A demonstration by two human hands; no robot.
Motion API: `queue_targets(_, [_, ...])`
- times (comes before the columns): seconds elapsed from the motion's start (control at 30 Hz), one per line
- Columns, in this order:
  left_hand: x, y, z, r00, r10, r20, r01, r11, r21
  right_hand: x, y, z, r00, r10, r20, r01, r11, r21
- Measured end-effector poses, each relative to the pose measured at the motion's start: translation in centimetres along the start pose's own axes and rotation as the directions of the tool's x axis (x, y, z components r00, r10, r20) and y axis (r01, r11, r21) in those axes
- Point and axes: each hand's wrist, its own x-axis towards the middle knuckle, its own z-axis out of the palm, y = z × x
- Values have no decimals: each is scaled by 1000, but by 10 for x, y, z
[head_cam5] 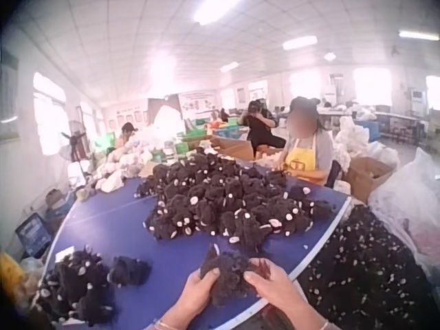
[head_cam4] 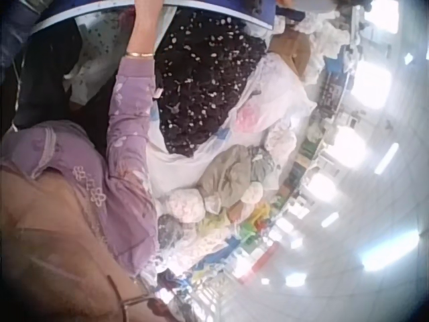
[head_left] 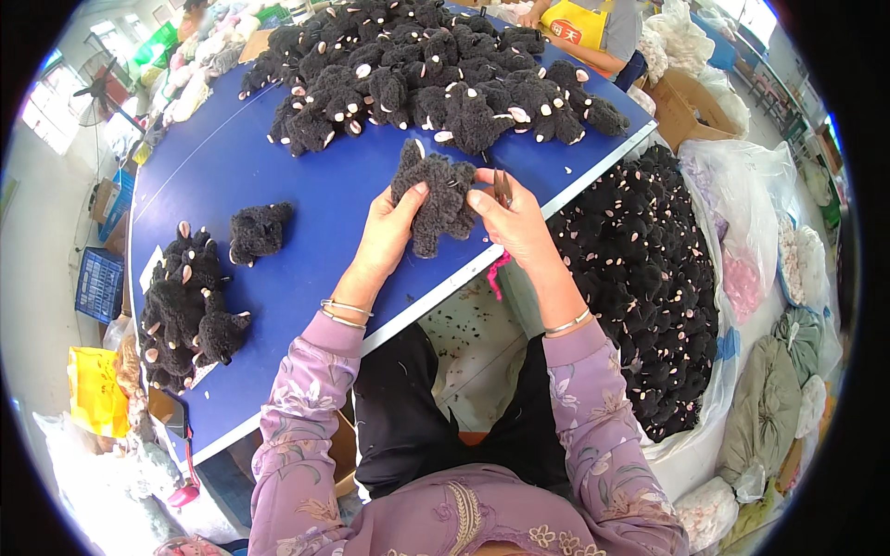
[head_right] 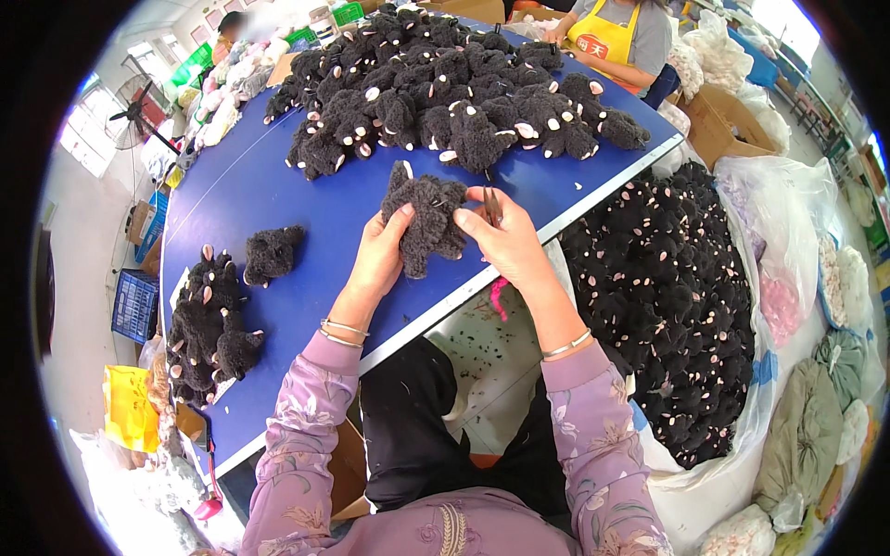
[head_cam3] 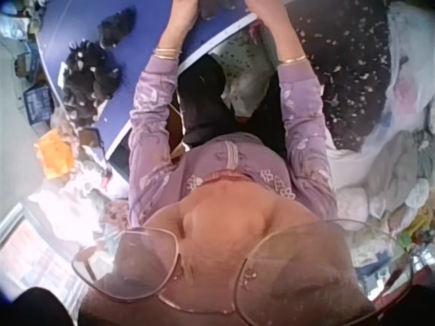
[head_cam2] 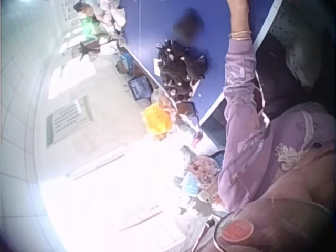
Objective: The person sits at a blue table and assembles small black stuffed animals by hand. They pick up each plush, insert white felt pieces into the body, and place the finished items on the table. The process is repeated for multiple units.
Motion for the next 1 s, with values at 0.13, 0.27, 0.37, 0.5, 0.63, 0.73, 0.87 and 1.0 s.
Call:
queue_targets(0.13, [-5, -5, 4, 1000, 16, -26, -16, 1000, -3, 7, 11, 0, 951, -278, -134, 264, 958, -115])
queue_targets(0.27, [-8, -10, 7, 997, 71, -33, -70, 997, 26, -1, 8, 7, 924, -364, -121, 336, 920, -199])
queue_targets(0.37, [-11, -11, 7, 995, 96, -31, -94, 994, 60, -9, 2, 14, 953, -298, -51, 281, 935, -215])
queue_targets(0.5, [-10, -11, 10, 988, 139, -59, -130, 981, 147, -10, 0, 14, 938, -344, -44, 312, 894, -320])
queue_targets(0.63, [-9, -12, 10, 985, 170, -34, -161, 970, 180, -13, -3, 16, 946, -318, -56, 272, 879, -391])
queue_targets(0.73, [-8, -18, 8, 978, 205, -30, -193, 955, 225, -13, 3, 18, 935, -352, -50, 291, 839, -459])
queue_targets(0.87, [-12, -15, 10, 979, 201, -37, -185, 948, 260, -13, 12, 22, 933, -347, -97, 279, 866, -416])
queue_targets(1.0, [-16, -5, 18, 968, 222, -119, -169, 924, 344, -15, 14, 26, 934, -348, -78, 289, 866, -409])
